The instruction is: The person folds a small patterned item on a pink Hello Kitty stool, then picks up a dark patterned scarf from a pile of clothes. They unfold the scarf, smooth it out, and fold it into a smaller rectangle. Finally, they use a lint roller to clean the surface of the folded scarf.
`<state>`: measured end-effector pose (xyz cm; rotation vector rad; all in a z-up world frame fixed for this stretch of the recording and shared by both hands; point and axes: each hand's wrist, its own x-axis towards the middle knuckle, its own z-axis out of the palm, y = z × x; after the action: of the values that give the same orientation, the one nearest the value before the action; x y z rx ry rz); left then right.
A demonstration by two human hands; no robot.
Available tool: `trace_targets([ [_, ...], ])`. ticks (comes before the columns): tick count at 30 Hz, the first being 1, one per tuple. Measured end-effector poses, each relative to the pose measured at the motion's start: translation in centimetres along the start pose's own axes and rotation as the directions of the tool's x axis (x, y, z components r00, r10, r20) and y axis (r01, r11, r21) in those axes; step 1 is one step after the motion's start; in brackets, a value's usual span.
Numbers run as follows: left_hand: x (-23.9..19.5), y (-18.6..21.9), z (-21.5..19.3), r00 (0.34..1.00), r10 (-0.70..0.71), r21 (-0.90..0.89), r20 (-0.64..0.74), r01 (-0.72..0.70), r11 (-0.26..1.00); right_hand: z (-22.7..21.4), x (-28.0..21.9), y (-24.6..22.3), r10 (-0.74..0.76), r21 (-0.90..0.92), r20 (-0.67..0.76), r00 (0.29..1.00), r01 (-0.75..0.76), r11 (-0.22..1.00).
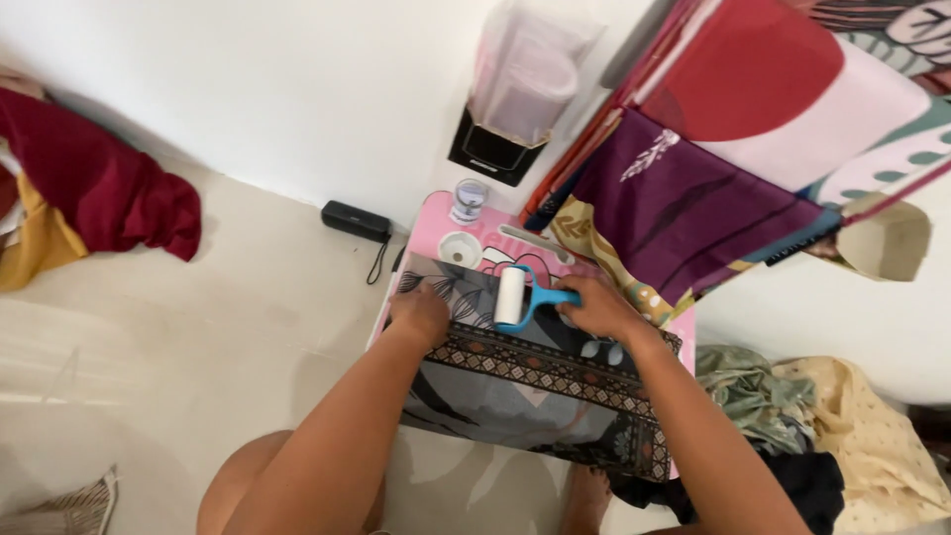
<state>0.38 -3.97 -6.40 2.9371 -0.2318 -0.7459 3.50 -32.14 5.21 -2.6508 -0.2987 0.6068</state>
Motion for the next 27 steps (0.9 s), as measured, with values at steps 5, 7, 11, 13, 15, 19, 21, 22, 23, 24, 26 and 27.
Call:
trace_targets([
  [5, -1.0, -1.1, -1.4, 0.998, -0.015, 0.013, 0.068, 0.014, 1.0, -3.8, -5.1, 6.8, 0.079, -0.074, -0.015, 0.997, -0.079, 0.994],
  [7, -1.9, -1.5, -1.9, 0.998, 0.006, 0.017, 0.07, -0.007, 1.0, -4.1, -7.0, 12.2, 0.111, -0.112, -0.077, 0.991, -0.119, 0.987],
  [11, -1.5, -1.8, -2.2, 0.997, 0.017, 0.009, 0.071, -0.018, 1.0, -4.1, -10.9, 23.3, 0.185, -0.136, -0.132, 0.974, -0.202, 0.97],
  [13, -0.8, -2.0, -2.0, 0.992, 0.014, 0.015, 0.129, -0.016, 1.0, -3.7, -12.9, 26.8, 0.248, -0.127, -0.186, 0.951, -0.274, 0.953],
  [15, -2.4, -1.5, -5.9, 0.989, 0.008, -0.018, 0.15, -0.005, 1.0, -3.8, -13.2, 25.6, 0.227, -0.046, -0.191, 0.955, -0.239, 0.97],
  [19, -3.9, -1.6, -10.1, 0.992, 0.031, -0.128, 0.121, -0.016, 0.992, -1.4, -10.9, 23.2, 0.081, 0.033, -0.209, 0.975, -0.075, 0.997],
  [21, -4.9, -1.2, -12.2, 0.996, 0.034, -0.163, 0.079, -0.021, 0.986, -1.1, -9.1, 18.6, 0.033, 0.042, -0.193, 0.981, -0.025, 0.999],
  [22, -5.5, -1.1, -13.0, 0.998, 0.041, -0.194, 0.043, -0.031, 0.98, -0.7, -8.4, 16.3, -0.008, 0.056, -0.176, 0.984, 0.018, 0.998],
  [23, -5.3, -1.2, -13.2, 0.999, 0.03, -0.197, 0.038, -0.022, 0.98, -0.5, -7.2, 14.1, -0.02, 0.053, -0.175, 0.984, 0.03, 0.998],
  [24, -5.2, -1.3, -13.5, 0.999, 0.032, -0.201, 0.031, -0.025, 0.979, -0.2, -6.1, 11.8, -0.035, 0.057, -0.139, 0.99, 0.044, 0.997],
  [26, -5.1, -1.5, -13.6, 0.999, 0.027, -0.207, 0.028, -0.02, 0.978, 0.8, -3.9, 7.7, -0.055, 0.063, -0.095, 0.994, 0.061, 0.996],
  [27, -5.0, -1.6, -13.6, 0.999, 0.035, -0.224, 0.018, -0.03, 0.974, 1.5, -2.8, 6.0, -0.069, 0.074, -0.088, 0.994, 0.076, 0.994],
])
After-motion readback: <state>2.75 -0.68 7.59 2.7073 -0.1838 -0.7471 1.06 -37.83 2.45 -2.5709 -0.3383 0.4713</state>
